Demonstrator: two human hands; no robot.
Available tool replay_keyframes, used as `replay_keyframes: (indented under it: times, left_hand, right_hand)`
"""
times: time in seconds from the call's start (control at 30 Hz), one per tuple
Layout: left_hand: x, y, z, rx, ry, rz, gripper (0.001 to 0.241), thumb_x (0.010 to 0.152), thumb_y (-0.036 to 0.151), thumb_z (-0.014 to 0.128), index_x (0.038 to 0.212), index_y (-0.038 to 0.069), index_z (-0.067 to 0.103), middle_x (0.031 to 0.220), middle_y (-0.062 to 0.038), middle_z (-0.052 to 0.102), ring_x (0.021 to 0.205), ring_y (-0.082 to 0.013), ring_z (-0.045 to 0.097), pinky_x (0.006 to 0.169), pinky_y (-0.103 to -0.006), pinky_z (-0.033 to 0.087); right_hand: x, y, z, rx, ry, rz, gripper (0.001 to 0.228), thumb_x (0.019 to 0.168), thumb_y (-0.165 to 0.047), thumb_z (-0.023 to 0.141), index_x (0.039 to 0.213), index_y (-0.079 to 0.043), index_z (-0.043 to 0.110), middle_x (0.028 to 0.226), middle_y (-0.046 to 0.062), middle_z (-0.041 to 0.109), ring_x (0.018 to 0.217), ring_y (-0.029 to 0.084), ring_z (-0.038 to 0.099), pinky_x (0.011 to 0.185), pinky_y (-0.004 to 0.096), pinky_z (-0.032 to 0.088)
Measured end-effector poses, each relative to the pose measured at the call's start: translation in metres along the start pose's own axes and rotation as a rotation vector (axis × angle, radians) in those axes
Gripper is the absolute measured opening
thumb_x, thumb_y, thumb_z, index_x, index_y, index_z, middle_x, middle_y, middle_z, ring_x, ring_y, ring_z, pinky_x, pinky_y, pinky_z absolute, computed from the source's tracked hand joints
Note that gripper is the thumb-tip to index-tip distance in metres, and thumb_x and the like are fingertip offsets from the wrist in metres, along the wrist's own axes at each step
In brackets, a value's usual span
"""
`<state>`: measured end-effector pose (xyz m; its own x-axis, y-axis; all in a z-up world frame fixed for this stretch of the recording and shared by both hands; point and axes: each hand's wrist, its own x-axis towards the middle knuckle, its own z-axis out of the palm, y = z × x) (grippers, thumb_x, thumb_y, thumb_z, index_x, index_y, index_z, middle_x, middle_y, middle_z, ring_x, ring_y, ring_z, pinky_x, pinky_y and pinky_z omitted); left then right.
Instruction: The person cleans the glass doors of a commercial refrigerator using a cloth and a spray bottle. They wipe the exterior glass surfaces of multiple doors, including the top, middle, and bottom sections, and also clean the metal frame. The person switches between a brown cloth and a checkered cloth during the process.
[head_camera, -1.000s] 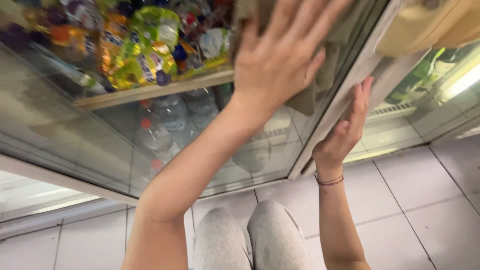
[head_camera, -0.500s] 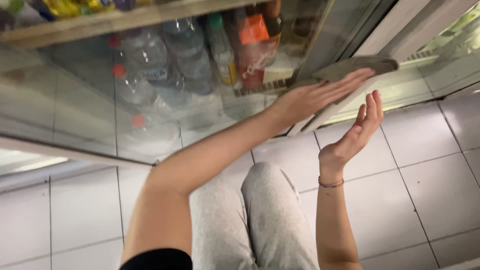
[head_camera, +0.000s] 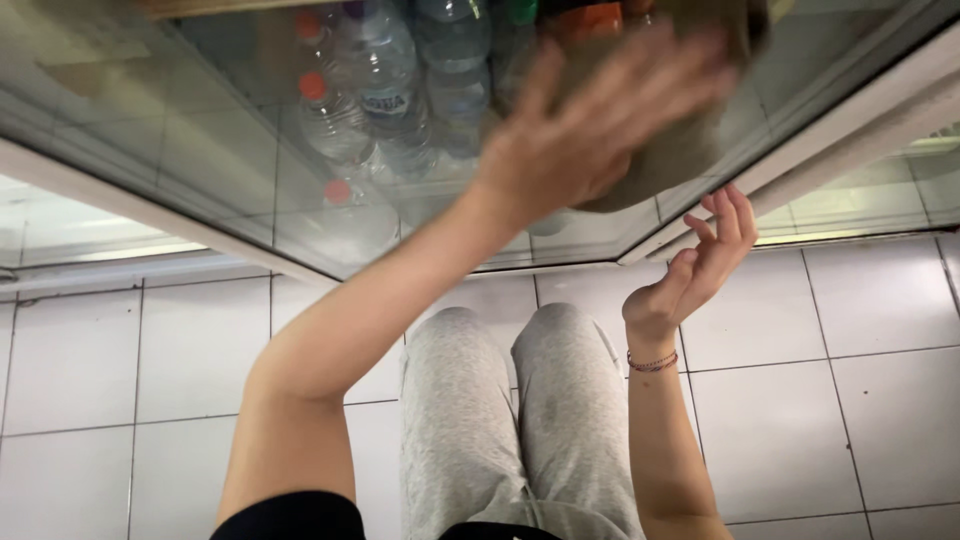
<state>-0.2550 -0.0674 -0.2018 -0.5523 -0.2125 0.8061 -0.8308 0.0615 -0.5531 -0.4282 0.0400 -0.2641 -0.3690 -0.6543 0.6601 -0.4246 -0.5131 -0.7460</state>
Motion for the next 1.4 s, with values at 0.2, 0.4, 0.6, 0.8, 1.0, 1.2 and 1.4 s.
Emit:
replay_keyframes:
  times: [0.2,0.4,0.6,0.8,1.0,1.2,1.4]
  left_hand:
    - [-0.148,0.054,0.0,0.211,-0.213,0.73,0.074,0.11,0.047,0.031,0.172,0.015,0.006,0.176,-0.009,0.003,0.161,-0.0238,0.004,0.13,-0.0489,0.0]
    - [-0.164,0.019,-0.011,0.04,-0.272,0.478,0.064,0.117,0.033,0.036,0.172,0.019,0.005,0.18,-0.006,0.002,0.165,-0.0225,-0.003,0.13,-0.0533,-0.006]
    - [-0.08,-0.061,-0.024,-0.09,-0.121,-0.345,0.052,0.111,0.039,0.04,0.163,0.045,0.036,0.165,0.004,0.034,0.152,-0.0221,0.031,0.12,-0.0679,0.008]
    - [-0.221,0.013,-0.006,-0.216,-0.113,-0.449,0.029,0.098,0.052,0.06,0.122,0.042,0.074,0.114,0.011,0.062,0.104,-0.0168,0.054,0.094,-0.0544,0.031]
    - [-0.368,0.069,-0.02,-0.315,-0.421,-0.74,0.048,0.08,0.06,0.075,0.114,0.025,0.072,0.123,-0.009,0.045,0.118,-0.0488,0.048,0.105,-0.0793,0.031]
    - [-0.215,-0.022,-0.012,-0.262,-0.119,-0.824,0.09,0.087,0.084,0.058,0.148,0.019,0.054,0.164,-0.017,0.02,0.156,-0.0491,0.009,0.118,-0.0869,-0.007]
    - [-0.116,-0.078,-0.016,-0.191,-0.021,-0.939,0.091,0.082,0.096,0.046,0.146,0.033,0.054,0.162,-0.013,0.033,0.156,-0.0438,0.018,0.122,-0.0855,-0.003]
  right_hand:
    - [-0.03,0.007,0.023,0.05,-0.088,-0.014,0.049,0.112,-0.032,0.04,0.149,-0.001,0.051,0.153,0.014,0.043,0.126,0.024,0.054,0.102,0.036,0.05]
    - [-0.054,0.008,0.034,-0.031,-0.205,-0.037,0.044,0.113,-0.027,0.04,0.147,-0.003,0.051,0.153,0.014,0.043,0.126,0.024,0.055,0.101,0.036,0.05]
    - [-0.061,0.002,0.055,0.023,-0.242,0.0,0.045,0.114,-0.03,0.039,0.149,-0.003,0.052,0.151,0.014,0.041,0.126,0.024,0.054,0.102,0.036,0.05]
    - [-0.067,-0.003,0.07,0.035,-0.275,-0.016,0.043,0.113,-0.026,0.04,0.147,-0.003,0.053,0.151,0.014,0.043,0.122,0.023,0.057,0.101,0.035,0.051]
    - [-0.079,-0.008,0.073,0.046,-0.357,-0.023,0.041,0.106,-0.016,0.04,0.141,-0.002,0.056,0.15,0.015,0.046,0.119,0.024,0.056,0.098,0.035,0.051]
    - [-0.086,-0.02,0.078,0.052,-0.417,-0.033,0.037,0.108,-0.015,0.041,0.136,0.0,0.058,0.148,0.015,0.048,0.118,0.023,0.057,0.097,0.035,0.052]
    - [-0.093,-0.022,0.091,0.049,-0.48,-0.07,0.035,0.109,-0.016,0.041,0.133,0.001,0.059,0.144,0.016,0.05,0.119,0.025,0.056,0.094,0.036,0.053]
